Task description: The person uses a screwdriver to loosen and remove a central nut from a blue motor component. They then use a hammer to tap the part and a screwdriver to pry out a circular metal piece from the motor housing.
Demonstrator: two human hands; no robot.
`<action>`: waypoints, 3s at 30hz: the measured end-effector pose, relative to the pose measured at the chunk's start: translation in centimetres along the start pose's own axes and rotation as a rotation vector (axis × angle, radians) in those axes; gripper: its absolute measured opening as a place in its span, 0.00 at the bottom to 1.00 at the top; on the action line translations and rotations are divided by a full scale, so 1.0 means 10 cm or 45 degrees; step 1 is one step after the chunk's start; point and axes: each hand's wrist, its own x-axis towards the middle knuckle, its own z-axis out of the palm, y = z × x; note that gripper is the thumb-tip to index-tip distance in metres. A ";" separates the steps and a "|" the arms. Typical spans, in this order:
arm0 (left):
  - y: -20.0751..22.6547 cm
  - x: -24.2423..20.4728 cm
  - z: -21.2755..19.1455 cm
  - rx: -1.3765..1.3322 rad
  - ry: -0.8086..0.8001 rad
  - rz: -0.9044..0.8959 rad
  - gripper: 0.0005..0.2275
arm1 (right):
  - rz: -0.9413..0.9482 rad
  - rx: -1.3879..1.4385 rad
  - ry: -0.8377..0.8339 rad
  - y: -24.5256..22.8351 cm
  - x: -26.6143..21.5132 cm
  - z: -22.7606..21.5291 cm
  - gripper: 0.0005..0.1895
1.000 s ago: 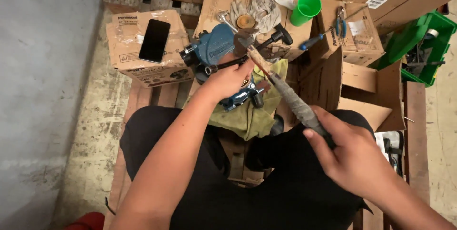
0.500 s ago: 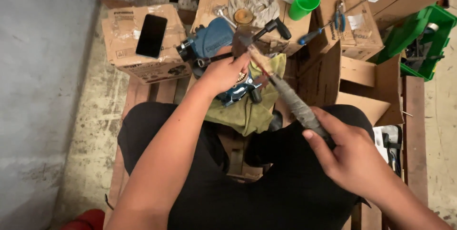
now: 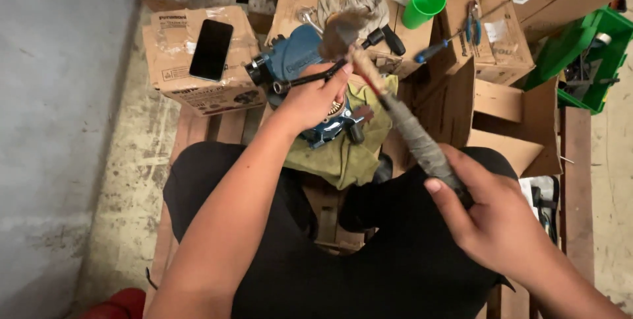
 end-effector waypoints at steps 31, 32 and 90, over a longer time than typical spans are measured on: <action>0.14 -0.08 -0.03 -0.030 -0.039 -0.130 0.26 | -0.139 -0.174 0.071 -0.05 -0.07 0.00 0.27; 0.09 -0.05 0.00 -0.032 -0.048 -0.135 0.26 | -0.131 -0.173 0.066 -0.05 -0.07 0.01 0.27; 0.01 -0.03 -0.03 0.030 -0.065 -0.147 0.23 | -0.024 0.312 0.025 0.04 -0.10 0.35 0.21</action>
